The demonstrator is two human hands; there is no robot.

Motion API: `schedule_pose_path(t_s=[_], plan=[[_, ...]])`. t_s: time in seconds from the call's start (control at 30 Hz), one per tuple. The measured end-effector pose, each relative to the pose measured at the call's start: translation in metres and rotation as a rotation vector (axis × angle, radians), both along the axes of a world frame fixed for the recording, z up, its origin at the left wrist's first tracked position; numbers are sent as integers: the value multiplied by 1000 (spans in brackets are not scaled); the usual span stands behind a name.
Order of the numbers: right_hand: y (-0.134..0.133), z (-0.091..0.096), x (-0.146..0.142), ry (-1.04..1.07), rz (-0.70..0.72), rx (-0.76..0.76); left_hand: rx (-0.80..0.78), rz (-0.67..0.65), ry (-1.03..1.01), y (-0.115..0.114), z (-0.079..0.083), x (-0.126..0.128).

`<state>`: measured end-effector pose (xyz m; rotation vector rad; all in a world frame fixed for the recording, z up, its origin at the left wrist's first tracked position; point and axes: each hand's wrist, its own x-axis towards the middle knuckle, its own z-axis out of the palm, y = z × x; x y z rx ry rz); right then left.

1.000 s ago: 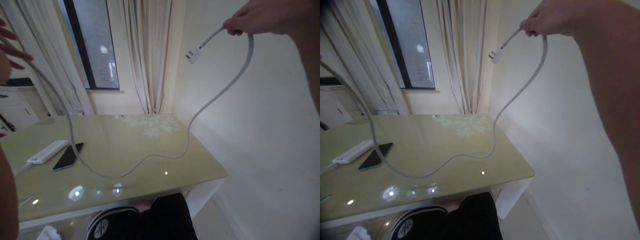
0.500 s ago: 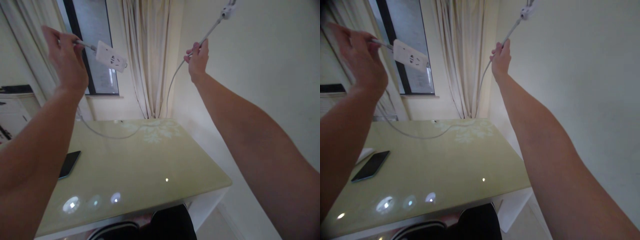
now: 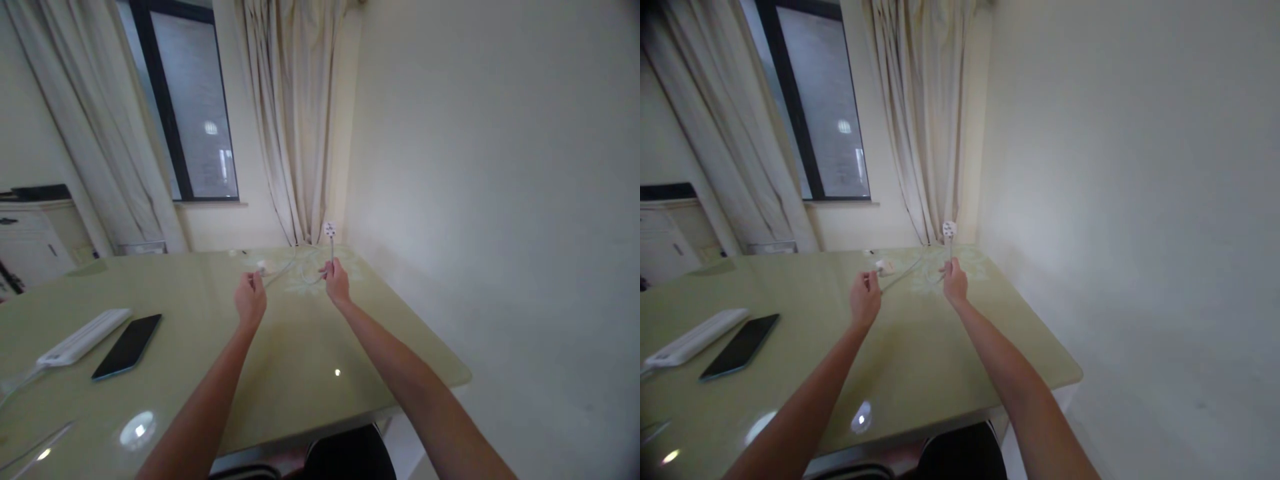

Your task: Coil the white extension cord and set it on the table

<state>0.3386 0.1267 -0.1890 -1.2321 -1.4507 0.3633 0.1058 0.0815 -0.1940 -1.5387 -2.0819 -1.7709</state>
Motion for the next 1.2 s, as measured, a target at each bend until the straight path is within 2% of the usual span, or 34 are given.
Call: schedule_pose_path(t_s=[0.03, 0.1, 0.17, 0.23, 0.33, 0.43, 0.63, 0.73, 0.83, 0.97, 1.07, 1.2], plan=[[-7, -17, -5, -5, -46, 1, -18, -9, -80, 1, -13, 4], [-19, -42, -13, 4, -42, 5, -50, -53, -169, 0, -31, 11], [-30, -54, -18, 4, 24, -17, -58, -111, -199, -3, -41, 18], [-38, -59, -21, -30, 87, -39, 7, -185, -196, -8, -47, 25], [-44, -59, -25, -77, 128, -58, 129, -338, -167, -17, -50, 33], [-45, -59, -30, -62, 168, -74, 129, -514, -123, -23, -55, 41], [-50, -55, -36, 132, 459, -60, 106, -782, -51, -33, -61, 63], [-57, -48, -34, 219, 566, -40, 143, -803, -68, -38, -57, 68], [-63, -44, -34, 266, 624, -45, 103, -813, -230, -41, -53, 66], [-64, -44, -37, 348, 526, -89, 41, -803, -409, -39, -51, 61], [-63, -46, -37, 325, 479, -85, -71, -844, -350, -37, -54, 59], [-66, -46, -35, 217, 556, -54, -136, -891, -285, -35, -60, 59]])
